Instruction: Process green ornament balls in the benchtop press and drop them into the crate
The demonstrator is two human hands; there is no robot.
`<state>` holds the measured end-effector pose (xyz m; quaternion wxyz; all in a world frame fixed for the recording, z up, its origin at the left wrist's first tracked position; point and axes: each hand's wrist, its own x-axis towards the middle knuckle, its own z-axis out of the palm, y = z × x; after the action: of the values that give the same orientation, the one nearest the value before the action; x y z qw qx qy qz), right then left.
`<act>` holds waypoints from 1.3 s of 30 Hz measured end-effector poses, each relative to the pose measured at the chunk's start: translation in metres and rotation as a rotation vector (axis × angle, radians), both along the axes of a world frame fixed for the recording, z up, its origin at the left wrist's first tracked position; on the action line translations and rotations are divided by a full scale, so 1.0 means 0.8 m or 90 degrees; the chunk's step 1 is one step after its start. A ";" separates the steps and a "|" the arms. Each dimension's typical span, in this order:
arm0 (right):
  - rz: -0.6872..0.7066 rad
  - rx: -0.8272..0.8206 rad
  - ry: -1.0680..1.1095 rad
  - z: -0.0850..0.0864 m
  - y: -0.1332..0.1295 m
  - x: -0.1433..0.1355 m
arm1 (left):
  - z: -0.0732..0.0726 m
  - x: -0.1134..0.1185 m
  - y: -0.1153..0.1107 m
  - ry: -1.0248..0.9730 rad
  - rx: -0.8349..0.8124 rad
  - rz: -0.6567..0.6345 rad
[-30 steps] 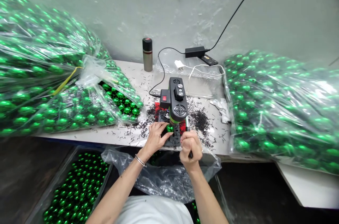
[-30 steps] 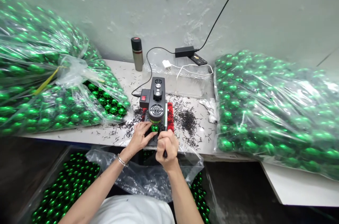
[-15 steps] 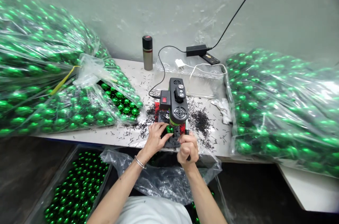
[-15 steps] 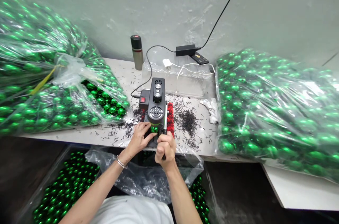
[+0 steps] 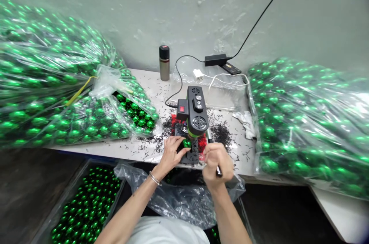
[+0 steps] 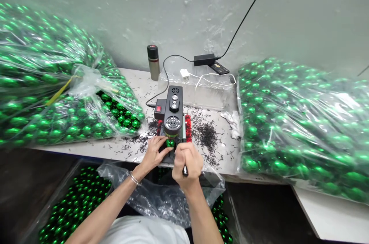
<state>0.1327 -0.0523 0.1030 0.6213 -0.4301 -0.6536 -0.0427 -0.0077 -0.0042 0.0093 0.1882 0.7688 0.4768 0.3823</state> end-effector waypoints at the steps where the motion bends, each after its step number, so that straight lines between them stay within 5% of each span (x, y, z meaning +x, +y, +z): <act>1: -0.002 -0.023 0.014 0.015 -0.001 0.000 | 0.004 -0.004 -0.005 -0.006 0.000 0.005; 5: 0.000 -0.037 0.036 0.041 -0.001 -0.003 | 0.016 -0.029 -0.053 0.003 0.017 -0.047; 8: 0.005 -0.014 0.049 0.031 -0.001 -0.006 | 0.016 -0.047 -0.090 0.043 0.044 -0.116; 10: 0.010 -0.003 0.060 0.023 -0.001 -0.008 | 0.015 -0.058 -0.092 0.059 0.080 -0.091; 14: 0.001 -0.002 0.072 0.017 -0.001 -0.010 | 0.030 -0.086 -0.025 0.087 0.134 0.154; 17: -0.005 0.006 0.070 0.017 -0.001 -0.011 | 0.048 -0.102 0.044 0.197 0.049 0.293; 20: -0.002 0.008 0.066 0.017 -0.001 -0.011 | 0.059 -0.102 0.083 0.340 -0.047 0.306; 24: 0.005 0.012 0.060 0.015 -0.001 -0.010 | 0.057 -0.095 0.087 0.419 -0.086 0.270; 26: 0.007 0.011 0.055 0.014 -0.001 -0.009 | 0.056 -0.099 0.083 0.351 -0.076 0.268; 29: 0.005 0.004 0.046 0.011 -0.001 -0.008 | 0.060 -0.111 0.075 0.079 -0.086 0.259; 34: -0.014 0.014 0.060 0.007 0.000 -0.010 | 0.067 -0.110 0.045 -0.486 -0.352 0.111; 39: -0.005 0.006 0.045 0.010 -0.001 -0.011 | 0.051 -0.068 0.016 -0.652 -0.518 0.047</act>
<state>0.1242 -0.0532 0.1109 0.6460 -0.4311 -0.6291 -0.0327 -0.0624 0.0087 0.0503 0.6539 0.3401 0.4594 0.4957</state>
